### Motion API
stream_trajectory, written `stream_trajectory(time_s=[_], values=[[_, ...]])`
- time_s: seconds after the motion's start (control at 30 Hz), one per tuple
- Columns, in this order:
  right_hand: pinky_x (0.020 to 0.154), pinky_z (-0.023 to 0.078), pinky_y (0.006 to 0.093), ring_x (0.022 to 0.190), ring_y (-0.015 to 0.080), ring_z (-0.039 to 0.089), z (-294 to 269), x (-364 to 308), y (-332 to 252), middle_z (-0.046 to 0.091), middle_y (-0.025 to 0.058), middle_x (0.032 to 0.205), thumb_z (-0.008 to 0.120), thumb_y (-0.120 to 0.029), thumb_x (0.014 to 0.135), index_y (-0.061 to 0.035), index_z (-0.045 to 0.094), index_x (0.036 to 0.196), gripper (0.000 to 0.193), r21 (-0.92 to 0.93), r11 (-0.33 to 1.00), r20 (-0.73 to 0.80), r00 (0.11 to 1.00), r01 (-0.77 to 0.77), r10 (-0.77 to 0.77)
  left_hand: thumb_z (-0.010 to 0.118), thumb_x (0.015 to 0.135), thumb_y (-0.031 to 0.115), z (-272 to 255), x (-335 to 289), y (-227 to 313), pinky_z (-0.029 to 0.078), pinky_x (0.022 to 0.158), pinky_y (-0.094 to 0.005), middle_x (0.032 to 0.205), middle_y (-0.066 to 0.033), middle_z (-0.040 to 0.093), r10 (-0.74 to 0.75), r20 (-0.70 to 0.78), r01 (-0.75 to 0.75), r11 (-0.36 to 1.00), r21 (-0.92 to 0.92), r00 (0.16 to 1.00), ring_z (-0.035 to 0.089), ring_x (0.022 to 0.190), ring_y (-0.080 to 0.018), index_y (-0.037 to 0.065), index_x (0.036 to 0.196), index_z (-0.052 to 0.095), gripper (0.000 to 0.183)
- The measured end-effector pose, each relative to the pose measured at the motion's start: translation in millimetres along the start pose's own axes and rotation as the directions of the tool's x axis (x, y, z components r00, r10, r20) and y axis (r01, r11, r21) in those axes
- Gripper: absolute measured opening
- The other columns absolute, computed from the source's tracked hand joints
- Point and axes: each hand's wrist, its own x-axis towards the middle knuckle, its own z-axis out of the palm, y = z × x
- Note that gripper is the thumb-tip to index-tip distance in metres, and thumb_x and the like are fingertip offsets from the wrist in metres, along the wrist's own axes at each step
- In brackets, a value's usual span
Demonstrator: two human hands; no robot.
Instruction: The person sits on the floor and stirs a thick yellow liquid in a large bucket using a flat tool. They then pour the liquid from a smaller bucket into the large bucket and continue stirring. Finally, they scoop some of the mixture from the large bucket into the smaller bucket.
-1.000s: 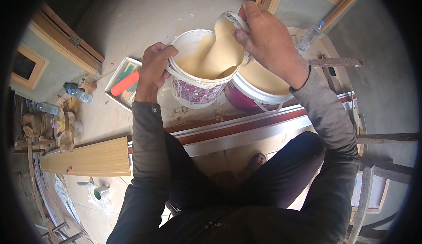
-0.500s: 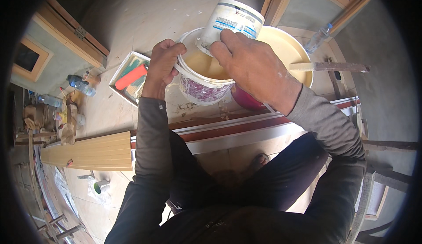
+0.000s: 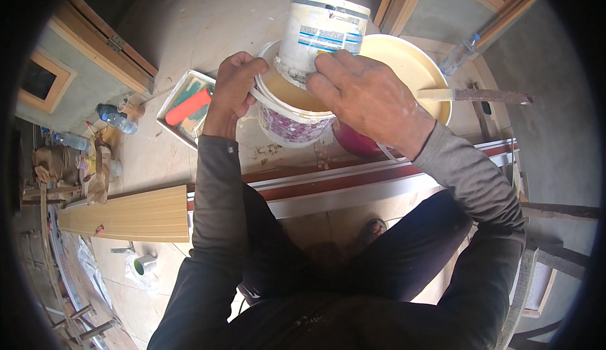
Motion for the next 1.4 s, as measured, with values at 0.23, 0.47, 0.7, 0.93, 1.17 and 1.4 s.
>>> stream_trajectory(time_s=[0.23,0.47,0.7,0.93,1.17,1.4], values=[[0.074,0.058,0.036,0.097,0.0273,0.064,-0.3,-3.4,13.6,0.058,0.011,0.104,0.068,-0.005,0.076,-0.0053,0.054,0.103,0.031,0.02,1.0,-0.023,1.0,-0.013,0.013,0.068,0.075,0.008,1.5,2.0,-1.9,0.027,0.031,-0.0256,0.061,-0.0005,0.05,0.011,-0.011,-0.011,1.0,0.012,1.0,0.042,0.041,-0.0085,0.007,0.072,0.05,0.018],[0.075,0.057,0.0362,0.097,0.0278,0.063,1.1,-8.6,16.1,0.058,0.0112,0.106,0.066,-0.005,0.078,-0.0054,0.054,0.103,0.028,0.053,0.998,0.045,0.999,-0.021,0.019,0.068,0.074,0.007,3.8,1.0,0.9,0.027,0.031,-0.0259,0.061,-0.0001,0.049,0.02,-0.003,-0.02,1.0,0.021,1.0,0.04,0.04,-0.0086,0.008,0.072,0.05,0.018],[0.076,0.058,0.0348,0.098,0.0267,0.064,2.1,-10.8,7.2,0.06,0.0109,0.109,0.067,-0.005,0.079,-0.0059,0.054,0.103,0.028,0.041,0.999,0.037,0.999,-0.008,0.006,0.068,0.074,0.007,2.4,4.3,-3.9,0.027,0.03,-0.0259,0.061,-0.0006,0.048,0.001,-0.017,0.0,1.0,0.029,1.0,0.041,0.041,-0.0087,0.008,0.071,0.049,0.019],[0.076,0.058,0.0347,0.1,0.0263,0.063,8.7,-17.6,5.8,0.06,0.0111,0.109,0.067,-0.005,0.079,-0.0061,0.054,0.104,0.029,0.044,0.999,0.015,1.0,-0.01,0.009,0.069,0.074,0.008,2.9,5.3,-5.4,0.027,0.03,-0.0253,0.06,-0.0006,0.049,0.007,0.0,-0.007,1.0,0.025,1.0,0.041,0.04,-0.0089,0.007,0.071,0.05,0.019],[0.07,0.055,0.038,0.092,0.0297,0.061,8.7,-17.5,8.3,0.053,0.012,0.102,0.067,-0.006,0.081,-0.0047,0.05,0.101,0.026,0.089,0.995,-0.014,0.999,-0.04,0.042,0.069,0.074,0.008,1.0,5.9,-6.2,0.027,0.031,-0.0254,0.06,-0.0002,0.048,0.011,0.006,-0.011,1.0,0.028,1.0,0.04,0.041,-0.0086,0.007,0.072,0.05,0.019],[0.077,0.056,0.0393,0.097,0.0307,0.063,14.7,-18.7,14.0,0.058,0.0121,0.107,0.068,-0.009,0.086,-0.0063,0.052,0.107,0.027,0.141,0.984,-0.023,0.994,-0.107,0.111,0.069,0.075,0.009,0.5,9.1,-7.8,0.028,0.032,-0.025,0.06,-0.0008,0.048,0.016,0.015,-0.017,0.999,0.044,1.0,0.039,0.04,-0.0087,0.006,0.071,0.051,0.019]])
